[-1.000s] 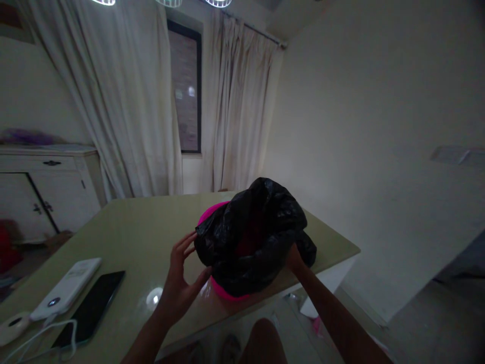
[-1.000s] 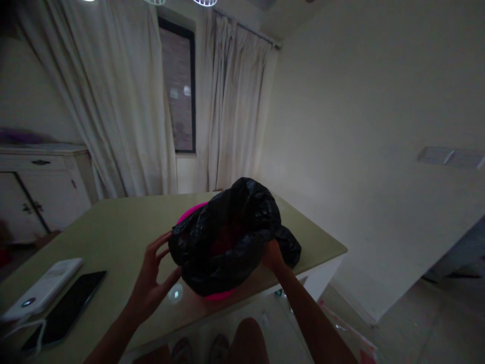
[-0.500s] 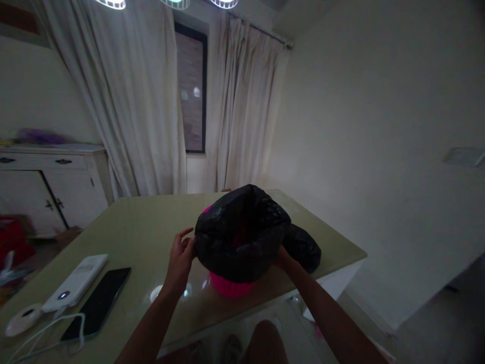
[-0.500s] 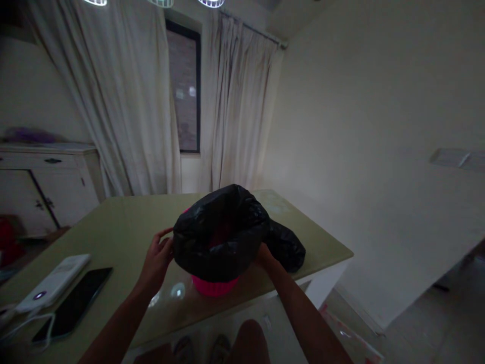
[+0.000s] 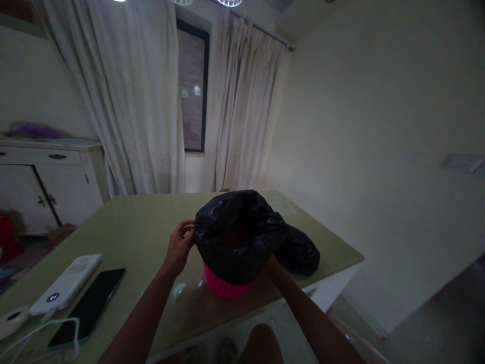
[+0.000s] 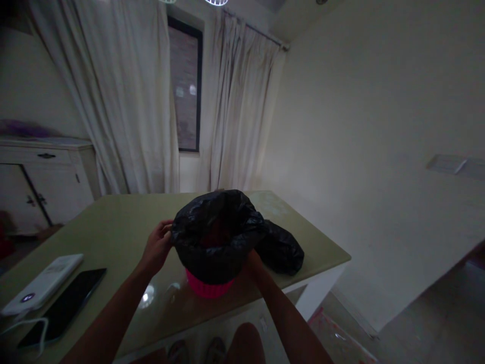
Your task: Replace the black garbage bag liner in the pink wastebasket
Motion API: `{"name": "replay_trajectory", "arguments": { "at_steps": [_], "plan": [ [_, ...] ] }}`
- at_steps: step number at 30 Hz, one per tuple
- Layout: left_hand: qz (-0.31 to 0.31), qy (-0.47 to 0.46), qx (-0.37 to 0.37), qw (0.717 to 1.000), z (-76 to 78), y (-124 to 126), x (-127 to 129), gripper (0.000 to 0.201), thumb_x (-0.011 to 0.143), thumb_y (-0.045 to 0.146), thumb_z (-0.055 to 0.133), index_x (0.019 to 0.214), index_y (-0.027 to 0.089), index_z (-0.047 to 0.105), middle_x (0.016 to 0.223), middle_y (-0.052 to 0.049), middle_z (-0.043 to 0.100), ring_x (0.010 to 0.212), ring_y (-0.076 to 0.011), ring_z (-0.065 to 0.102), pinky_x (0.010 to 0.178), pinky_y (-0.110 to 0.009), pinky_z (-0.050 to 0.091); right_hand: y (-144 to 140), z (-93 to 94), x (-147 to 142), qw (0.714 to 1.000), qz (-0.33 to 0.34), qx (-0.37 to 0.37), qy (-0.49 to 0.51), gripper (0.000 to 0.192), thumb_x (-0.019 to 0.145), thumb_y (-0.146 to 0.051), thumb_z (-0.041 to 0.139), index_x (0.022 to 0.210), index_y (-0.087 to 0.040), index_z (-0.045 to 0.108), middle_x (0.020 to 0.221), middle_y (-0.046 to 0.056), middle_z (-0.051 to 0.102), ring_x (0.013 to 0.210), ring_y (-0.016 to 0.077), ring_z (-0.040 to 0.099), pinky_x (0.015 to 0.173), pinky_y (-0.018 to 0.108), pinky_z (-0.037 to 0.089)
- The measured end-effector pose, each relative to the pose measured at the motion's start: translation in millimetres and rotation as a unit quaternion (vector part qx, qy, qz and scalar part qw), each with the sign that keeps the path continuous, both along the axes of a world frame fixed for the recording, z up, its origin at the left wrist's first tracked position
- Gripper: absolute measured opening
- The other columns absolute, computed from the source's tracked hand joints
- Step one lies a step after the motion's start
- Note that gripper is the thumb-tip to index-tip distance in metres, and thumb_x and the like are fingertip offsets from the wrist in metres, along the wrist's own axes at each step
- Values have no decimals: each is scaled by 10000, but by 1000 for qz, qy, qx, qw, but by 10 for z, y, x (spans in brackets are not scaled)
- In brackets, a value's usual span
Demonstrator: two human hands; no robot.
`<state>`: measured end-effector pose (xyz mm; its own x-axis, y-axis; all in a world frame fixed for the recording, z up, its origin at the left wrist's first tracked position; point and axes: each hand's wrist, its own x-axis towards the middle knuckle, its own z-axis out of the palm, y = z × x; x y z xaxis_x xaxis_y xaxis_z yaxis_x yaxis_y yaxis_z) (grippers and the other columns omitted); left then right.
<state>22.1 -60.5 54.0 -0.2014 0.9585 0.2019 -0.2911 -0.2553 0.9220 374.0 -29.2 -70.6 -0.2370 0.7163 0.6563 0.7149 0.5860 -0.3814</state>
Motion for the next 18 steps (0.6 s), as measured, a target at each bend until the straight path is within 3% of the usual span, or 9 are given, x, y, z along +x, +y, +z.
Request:
{"name": "replay_trajectory", "arguments": {
  "at_steps": [7, 13, 18],
  "plan": [
    [74, 153, 21, 985, -129, 261, -16, 359, 662, 474, 799, 869, 201, 690, 813, -45, 739, 797, -241, 666, 758, -344, 559, -156, -280, -149, 994, -70, -70, -45, 447, 876, -325, 535, 1220, -292, 818, 1257, 139, 792, 1193, 421, 750, 1033, 571, 628],
    [80, 270, -21, 959, -631, 339, -109, 238, 612, 478, 674, 695, 255, 662, 679, -40, 694, 750, -294, 662, 719, -388, 542, -153, -308, -139, 975, -139, -146, -91, 563, 832, -138, 515, 1326, -120, 785, 1360, 213, 739, 1327, 376, 685, 1172, 505, 544],
    [81, 306, -7, 949, -1014, 291, -217, 294, 737, 531, 653, 838, 262, 717, 844, -71, 778, 835, -317, 710, 805, -422, 554, -96, -344, -60, 978, -177, -112, -21, 536, 885, -154, 477, 1333, -229, 761, 1310, 147, 763, 1225, 324, 720, 1093, 483, 591]
  ]
}}
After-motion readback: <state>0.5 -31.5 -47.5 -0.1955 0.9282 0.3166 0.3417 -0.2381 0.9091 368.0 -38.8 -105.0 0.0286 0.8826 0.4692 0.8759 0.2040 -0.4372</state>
